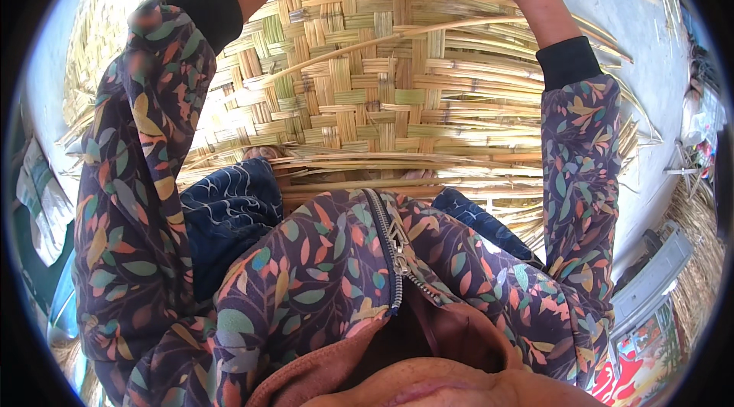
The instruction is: The person weaves a large flat basket using dried palm leaves. They interlace the leaves by hand, periodically adjusting the weave and rotating the basket to continue the pattern.
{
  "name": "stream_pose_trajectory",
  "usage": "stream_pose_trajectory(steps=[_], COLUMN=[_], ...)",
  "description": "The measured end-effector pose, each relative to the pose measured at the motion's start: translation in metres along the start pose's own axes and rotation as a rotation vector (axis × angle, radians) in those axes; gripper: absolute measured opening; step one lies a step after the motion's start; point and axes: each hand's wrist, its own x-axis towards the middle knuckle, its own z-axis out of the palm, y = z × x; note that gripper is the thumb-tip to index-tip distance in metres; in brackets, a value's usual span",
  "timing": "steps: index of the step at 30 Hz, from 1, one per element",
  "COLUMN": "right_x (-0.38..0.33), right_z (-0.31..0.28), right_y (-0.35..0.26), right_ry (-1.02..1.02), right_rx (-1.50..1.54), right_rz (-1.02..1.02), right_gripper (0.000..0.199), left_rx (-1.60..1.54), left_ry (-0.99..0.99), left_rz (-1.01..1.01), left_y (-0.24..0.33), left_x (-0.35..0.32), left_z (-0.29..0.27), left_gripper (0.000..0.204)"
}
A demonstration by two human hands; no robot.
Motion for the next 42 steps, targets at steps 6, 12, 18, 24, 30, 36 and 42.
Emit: stream_pose_trajectory(steps=[6,12,18,24,30,36,42], right_x=[0.001,0.008,0.004,0.004,-0.006,-0.003,0.007], right_z=[0.027,0.059,0.057,0.061,0.048,0.043,0.07], right_y=[0.031,0.055,0.041,0.042,0.027,0.009,0.016], right_ry=[-0.093,-0.089,-0.055,-0.045,-0.006,-0.094,-0.148], right_rx=[0.261,0.223,0.211,0.269,0.194,0.048,0.018], right_rz=[0.01,-0.009,0.061,0.074,0.114,0.172,0.176], right_gripper=[0.036,0.029,0.028,0.031,0.031,0.028,0.024], left_rx=[0.099,-0.142,-0.03,0.004,0.333,0.507,0.568], left_ry=[0.155,0.321,0.359,0.564,0.498,0.638,0.555], left_rz=[-0.048,0.0,-0.008,0.019,0.029,0.196,0.187], left_y=[-0.005,0.006,0.032,0.023,0.041,0.032,0.022], left_x=[0.0,-0.013,-0.032,-0.069,-0.087,-0.084,-0.076], left_z=[0.023,0.031,0.026,0.054,0.08,0.085,0.096], left_gripper=[0.028,0.023,0.026,0.054,0.058,0.038,0.035])
